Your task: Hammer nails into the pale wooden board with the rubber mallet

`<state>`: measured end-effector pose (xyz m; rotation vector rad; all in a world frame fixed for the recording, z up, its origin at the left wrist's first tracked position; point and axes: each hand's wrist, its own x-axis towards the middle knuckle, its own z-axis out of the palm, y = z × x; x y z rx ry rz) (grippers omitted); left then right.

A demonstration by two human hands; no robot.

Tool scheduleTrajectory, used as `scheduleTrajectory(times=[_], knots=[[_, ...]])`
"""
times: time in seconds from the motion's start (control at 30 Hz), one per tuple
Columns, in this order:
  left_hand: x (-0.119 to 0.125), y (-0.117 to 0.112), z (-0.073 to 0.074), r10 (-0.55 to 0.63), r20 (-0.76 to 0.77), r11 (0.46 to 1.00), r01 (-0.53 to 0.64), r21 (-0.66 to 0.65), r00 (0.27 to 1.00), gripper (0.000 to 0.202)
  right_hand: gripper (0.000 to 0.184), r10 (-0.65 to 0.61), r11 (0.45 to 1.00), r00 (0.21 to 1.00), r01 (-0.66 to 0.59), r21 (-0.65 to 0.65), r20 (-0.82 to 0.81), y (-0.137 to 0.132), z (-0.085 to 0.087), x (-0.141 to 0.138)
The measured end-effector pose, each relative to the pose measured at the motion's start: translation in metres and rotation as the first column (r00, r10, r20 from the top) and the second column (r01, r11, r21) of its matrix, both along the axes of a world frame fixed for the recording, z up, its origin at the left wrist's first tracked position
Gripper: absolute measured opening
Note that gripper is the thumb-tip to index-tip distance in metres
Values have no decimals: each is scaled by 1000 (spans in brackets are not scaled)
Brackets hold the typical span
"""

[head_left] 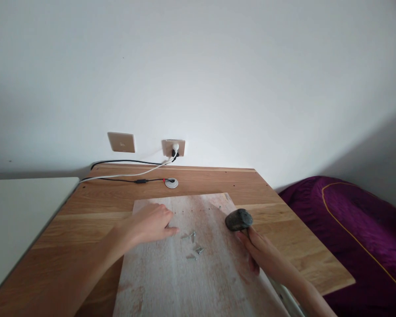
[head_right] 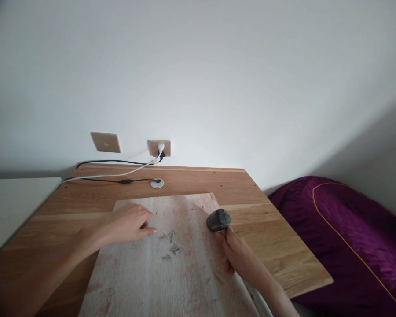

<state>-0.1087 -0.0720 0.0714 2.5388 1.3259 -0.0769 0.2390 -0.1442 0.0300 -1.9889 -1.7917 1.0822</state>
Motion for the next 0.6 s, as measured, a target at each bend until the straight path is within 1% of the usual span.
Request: scheduleTrajectory(times=[0.03,0.1,0.2,0.27,0.4,0.47,0.53,0.6], knots=[[-1,-2,-2,11,1,1000,-11,-19,1000,41,32,0,1000,1000,0,2,-7,0,0,-1],[-1,-5,-5,20,11,999,-20,-47,1000,41,31,-12,1000,1000,13,20,-15,0,1,-3],[1,-5,-9,11,22,998,-9,-63,1000,31,30,-32,998,999,34,45,-37,-2,1,-6],[4,-5,-10,7,29,999,-5,-51,1000,22,31,-39,996,998,42,74,-43,-3,1,-9],[16,-4,-5,-4,-30,1000,4,22,1000,13,31,-61,982,998,56,181,22,-4,-2,-8],[23,-4,-1,-22,-46,998,25,50,999,8,29,-58,970,995,38,242,76,-3,-6,-6],[28,-4,1,-45,-58,998,48,51,997,10,27,-40,951,993,3,310,113,-2,-10,-2],[31,-3,1,-78,-67,996,80,29,995,14,27,-23,937,991,-25,348,133,-2,-13,-1]])
